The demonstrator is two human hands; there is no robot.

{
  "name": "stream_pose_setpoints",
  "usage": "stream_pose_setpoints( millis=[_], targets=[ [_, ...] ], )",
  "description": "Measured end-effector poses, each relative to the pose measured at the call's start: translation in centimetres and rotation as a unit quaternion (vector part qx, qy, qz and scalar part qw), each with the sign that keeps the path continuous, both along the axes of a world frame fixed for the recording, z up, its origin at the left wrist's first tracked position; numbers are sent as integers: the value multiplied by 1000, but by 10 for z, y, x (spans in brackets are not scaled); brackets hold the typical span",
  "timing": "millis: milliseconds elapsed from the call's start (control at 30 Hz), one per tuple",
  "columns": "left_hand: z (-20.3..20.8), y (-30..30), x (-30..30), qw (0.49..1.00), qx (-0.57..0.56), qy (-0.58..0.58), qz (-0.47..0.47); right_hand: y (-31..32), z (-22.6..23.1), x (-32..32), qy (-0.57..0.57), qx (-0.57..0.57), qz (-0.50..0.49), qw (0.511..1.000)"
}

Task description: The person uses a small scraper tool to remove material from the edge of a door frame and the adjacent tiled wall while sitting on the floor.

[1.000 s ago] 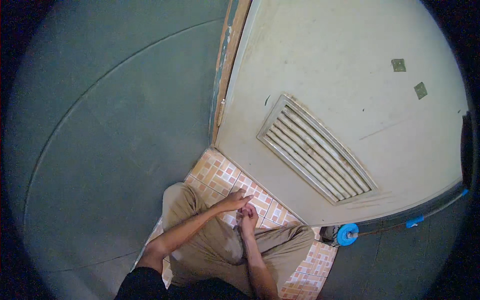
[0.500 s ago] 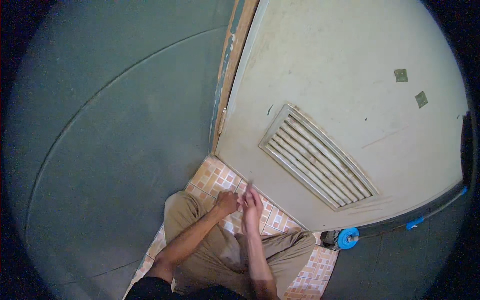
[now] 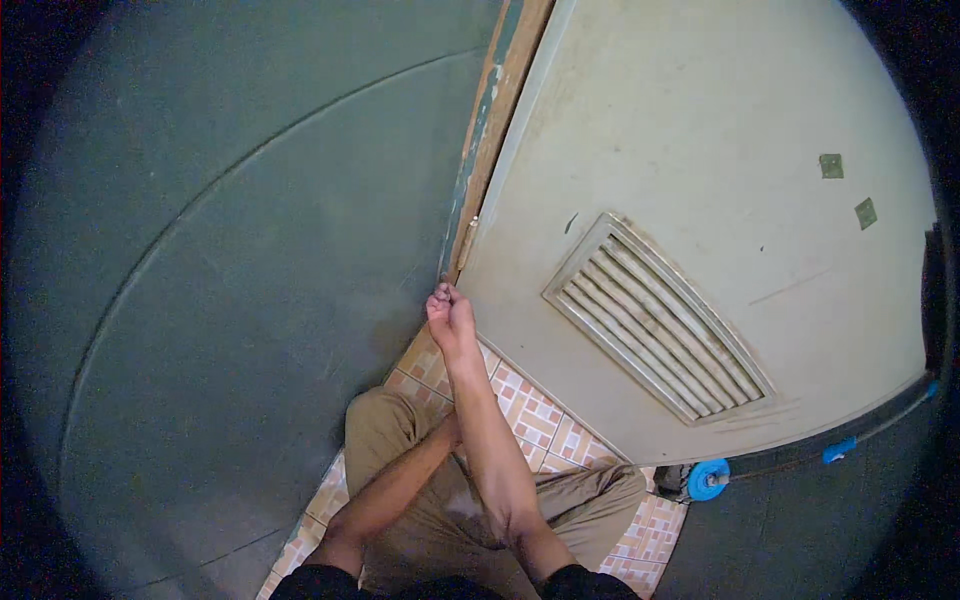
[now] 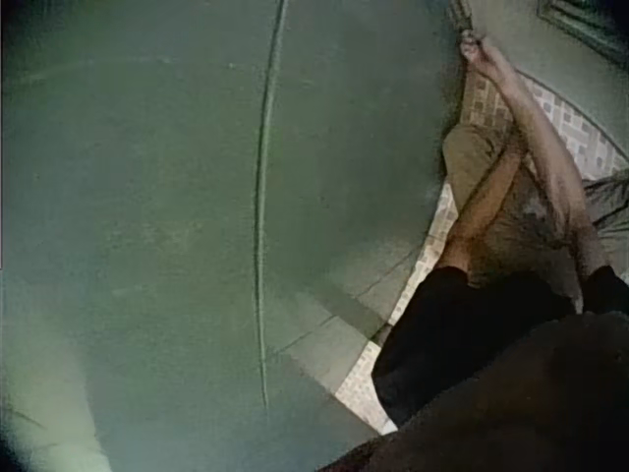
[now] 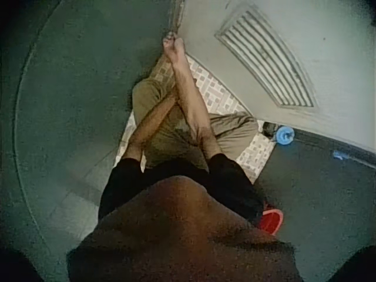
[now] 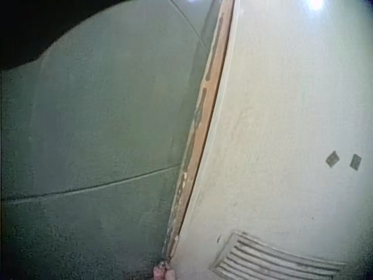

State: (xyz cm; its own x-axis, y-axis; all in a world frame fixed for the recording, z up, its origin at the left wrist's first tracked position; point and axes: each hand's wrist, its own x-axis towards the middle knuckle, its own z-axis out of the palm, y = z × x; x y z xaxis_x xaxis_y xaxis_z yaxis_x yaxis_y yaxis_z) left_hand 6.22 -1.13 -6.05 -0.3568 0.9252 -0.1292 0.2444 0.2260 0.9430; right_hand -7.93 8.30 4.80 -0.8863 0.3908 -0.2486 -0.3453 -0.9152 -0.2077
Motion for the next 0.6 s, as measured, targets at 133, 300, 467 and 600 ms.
stream_pose_setpoints(
  millis=[133, 300, 467, 600],
  targets=[
    [-9, -2, 0, 994, 36, -105, 15, -2, 6, -14, -19, -15, 3, 1000],
    [-8, 9, 3, 976, 74, -202, 23, -3, 32, -26, -106, -34, -84, 990],
    [-15, 4, -2, 959, 93, -265, 42, -13, 59, -18, 38, -2, -9, 999],
    [-13, 7, 2, 947, 104, -300, 43, -13, 55, 15, 126, 45, 2, 991]
  ],
)
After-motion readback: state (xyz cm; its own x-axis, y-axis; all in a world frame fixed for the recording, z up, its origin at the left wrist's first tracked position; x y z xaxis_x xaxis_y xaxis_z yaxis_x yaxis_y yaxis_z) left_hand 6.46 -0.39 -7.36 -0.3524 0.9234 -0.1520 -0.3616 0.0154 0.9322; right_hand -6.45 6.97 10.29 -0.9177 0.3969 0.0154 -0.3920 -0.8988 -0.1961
